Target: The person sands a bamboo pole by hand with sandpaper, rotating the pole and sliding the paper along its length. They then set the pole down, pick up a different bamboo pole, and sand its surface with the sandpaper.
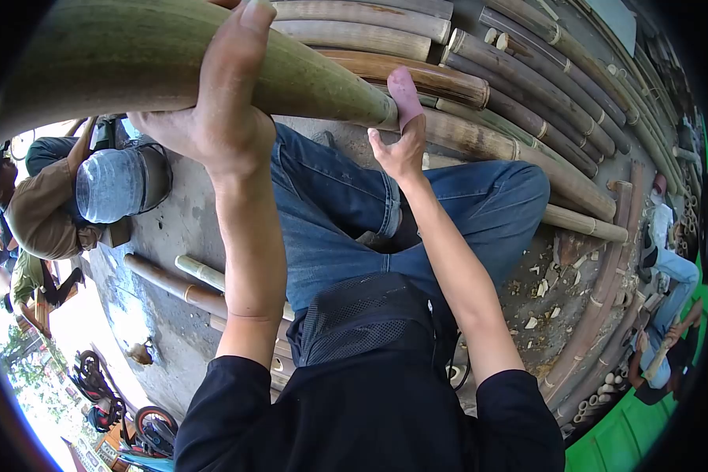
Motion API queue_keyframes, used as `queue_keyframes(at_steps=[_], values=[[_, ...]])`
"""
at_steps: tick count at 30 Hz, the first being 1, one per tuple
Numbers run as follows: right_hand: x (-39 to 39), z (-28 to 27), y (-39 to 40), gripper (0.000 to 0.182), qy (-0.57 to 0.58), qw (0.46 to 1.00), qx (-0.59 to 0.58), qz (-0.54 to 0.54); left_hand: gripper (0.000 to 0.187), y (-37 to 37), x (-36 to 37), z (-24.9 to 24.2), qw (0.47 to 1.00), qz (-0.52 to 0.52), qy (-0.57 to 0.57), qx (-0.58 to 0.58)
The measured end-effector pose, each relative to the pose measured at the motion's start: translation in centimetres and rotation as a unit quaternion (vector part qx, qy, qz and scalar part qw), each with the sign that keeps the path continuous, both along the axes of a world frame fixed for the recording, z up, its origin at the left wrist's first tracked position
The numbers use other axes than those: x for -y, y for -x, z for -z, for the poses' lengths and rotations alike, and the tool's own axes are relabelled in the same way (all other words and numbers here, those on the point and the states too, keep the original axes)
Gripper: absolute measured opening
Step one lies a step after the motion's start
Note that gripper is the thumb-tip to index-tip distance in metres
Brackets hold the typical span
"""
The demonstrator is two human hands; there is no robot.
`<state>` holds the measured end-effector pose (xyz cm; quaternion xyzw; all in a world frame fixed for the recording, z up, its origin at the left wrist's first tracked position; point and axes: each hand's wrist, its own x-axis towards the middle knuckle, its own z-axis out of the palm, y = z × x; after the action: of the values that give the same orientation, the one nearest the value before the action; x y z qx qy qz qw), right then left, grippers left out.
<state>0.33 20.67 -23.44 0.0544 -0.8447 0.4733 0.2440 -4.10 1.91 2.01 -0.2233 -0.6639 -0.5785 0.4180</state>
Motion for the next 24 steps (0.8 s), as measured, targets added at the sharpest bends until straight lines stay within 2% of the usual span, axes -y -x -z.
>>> queue_keyframes(at_steps=[1,2,3,5,6,7,8,9,11,12,15,18,19,21,23,24], values=[[-1.2,1.4,-0.3,0.077,-0.013,0.999,0.048,-0.007,0.020,0.0,0.1,0.3,1.000,-0.005,0.014,-0.018],[-2.2,1.8,-1.0,0.079,-0.039,0.985,0.167,-0.006,0.021,0.1,0.2,0.6,0.999,-0.009,0.032,-0.038],[-2.4,2.5,-1.4,0.079,-0.037,0.985,0.170,0.000,0.022,0.3,0.6,0.8,0.992,-0.032,0.095,-0.079],[-2.5,3.0,-1.6,0.084,-0.153,0.971,0.178,0.039,0.024,0.6,2.1,0.8,0.942,-0.068,0.271,-0.184],[-1.9,2.8,-1.3,0.087,-0.097,0.974,0.202,0.030,0.026,0.4,3.1,0.1,0.945,-0.004,0.288,-0.151],[-1.4,2.6,-1.4,0.087,-0.058,0.989,0.137,0.000,0.026,-0.2,2.6,0.7,0.946,-0.002,0.290,-0.148],[-0.7,0.6,-1.1,0.086,-0.017,0.997,0.070,-0.031,0.030,-1.0,0.3,0.0,0.995,0.060,0.072,-0.040],[0.2,-1.7,-1.1,0.086,-0.015,0.997,0.072,-0.032,0.037,-1.5,-0.9,-0.3,0.979,0.115,-0.150,0.070],[1.5,-5.3,-1.4,0.088,0.032,0.997,-0.011,-0.076,0.043,-1.1,-0.1,0.0,0.988,0.100,-0.102,0.051],[1.6,-5.1,-1.6,0.088,0.032,0.996,-0.010,-0.078,0.051,-0.9,0.1,0.1,0.994,0.086,-0.056,0.029],[1.1,-3.4,-1.9,0.092,-0.020,0.996,-0.046,-0.072,0.055,-1.1,-0.3,-0.3,0.992,0.078,-0.080,0.055],[-1.1,0.4,-1.1,0.100,-0.034,0.996,0.073,-0.031,0.056,-1.0,-0.3,-0.6,0.991,0.073,-0.092,0.069],[-1.6,1.6,-1.2,0.100,-0.034,0.996,0.074,-0.028,0.056,-1.0,-0.3,-0.5,0.990,0.069,-0.097,0.075],[-2.1,1.4,-1.2,0.118,-0.094,0.970,0.225,-0.021,0.057,-0.9,-0.3,-0.5,0.989,0.065,-0.100,0.082],[-1.9,0.3,-1.2,0.112,-0.078,0.969,0.232,-0.025,0.057,-1.0,-0.2,-0.7,0.989,0.063,-0.104,0.087],[-1.5,-0.8,-1.3,0.108,-0.039,0.982,0.181,-0.036,0.058,-1.1,-0.3,-0.7,0.989,0.061,-0.104,0.091]])
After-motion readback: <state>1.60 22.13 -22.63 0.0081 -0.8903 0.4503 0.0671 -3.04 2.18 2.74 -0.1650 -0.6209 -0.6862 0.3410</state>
